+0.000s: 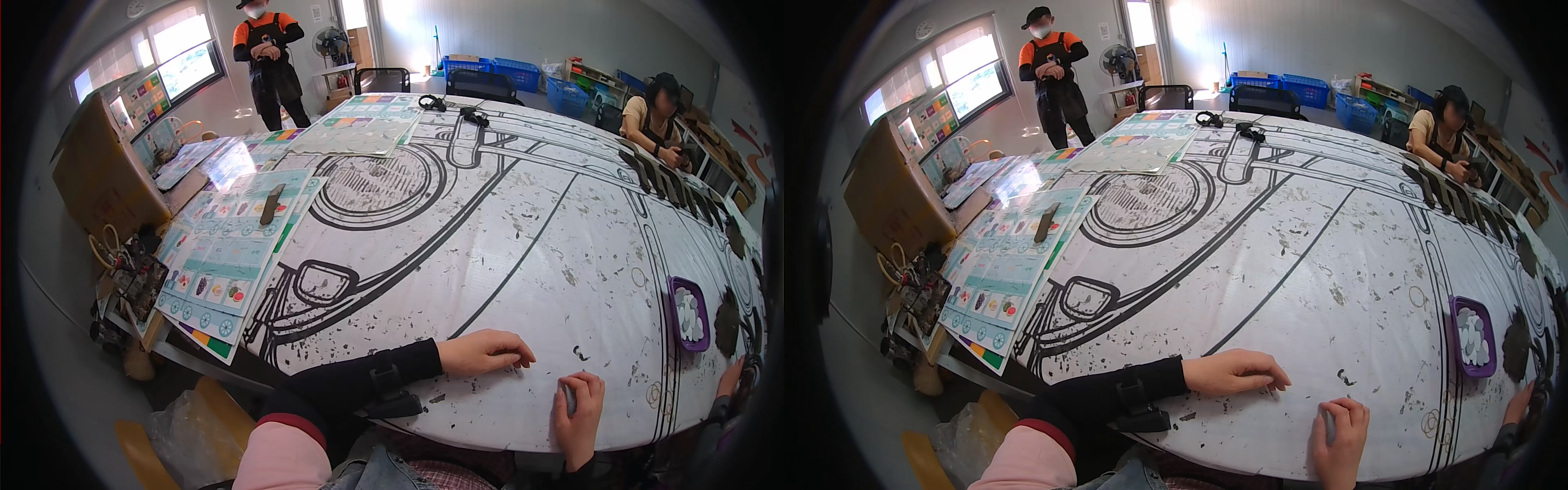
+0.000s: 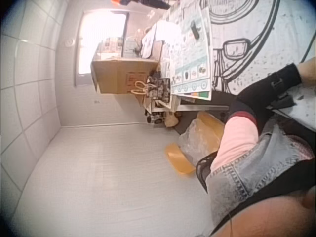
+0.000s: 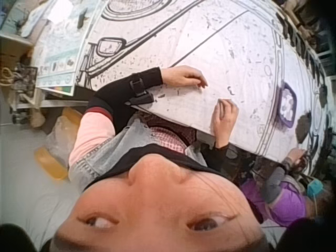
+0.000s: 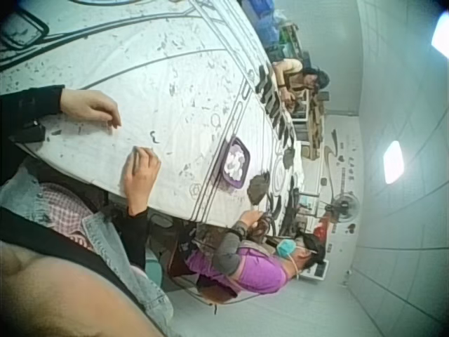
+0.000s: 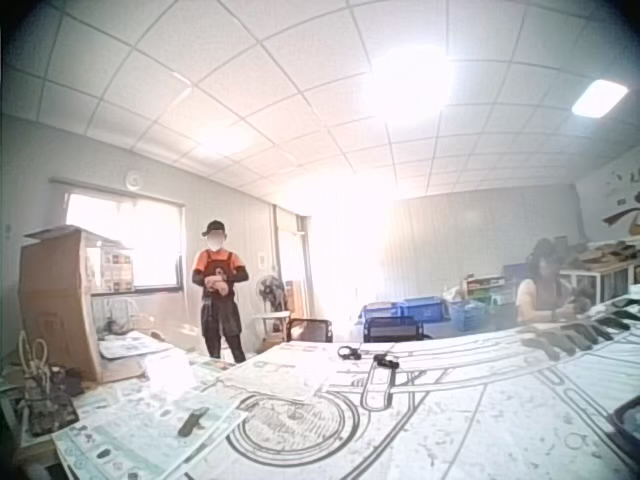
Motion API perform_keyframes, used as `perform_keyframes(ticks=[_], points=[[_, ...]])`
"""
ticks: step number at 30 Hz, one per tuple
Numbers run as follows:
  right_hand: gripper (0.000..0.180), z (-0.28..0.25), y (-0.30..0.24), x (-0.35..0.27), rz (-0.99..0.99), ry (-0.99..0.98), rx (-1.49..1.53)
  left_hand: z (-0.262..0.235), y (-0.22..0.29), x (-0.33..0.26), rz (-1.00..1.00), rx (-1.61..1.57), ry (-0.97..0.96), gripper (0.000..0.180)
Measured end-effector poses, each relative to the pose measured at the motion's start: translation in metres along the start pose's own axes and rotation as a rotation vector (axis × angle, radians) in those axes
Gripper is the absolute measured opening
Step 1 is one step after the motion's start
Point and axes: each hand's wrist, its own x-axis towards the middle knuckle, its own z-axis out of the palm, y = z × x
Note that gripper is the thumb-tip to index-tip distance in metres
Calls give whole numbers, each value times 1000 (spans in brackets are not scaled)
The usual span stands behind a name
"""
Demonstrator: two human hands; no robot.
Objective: Checking and packing shoe components into a plastic bag at a workstation.
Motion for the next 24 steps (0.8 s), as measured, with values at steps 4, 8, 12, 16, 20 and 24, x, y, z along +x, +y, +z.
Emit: perform_keyframes(ticks=[4,8,12,16,20,24], points=[[17,0,0,1,-6,6,-4,0,0,0,-1,-9,0,26],[17,0,-2,1,-7,8,5,0,-3,0,-1,-18,-19,25],[17,1,-2,-1,-5,5,11,0,0,-4,-5,-24,-14,25],[17,-1,0,-3,-2,3,0,1,0,-2,-17,-5,-19,25],[18,2,10,-5,22,58,-10,3,1,6,23,-1,-2,24],[20,6,8,6,-58,27,46,-5,0,-12,-38,42,57,24]])
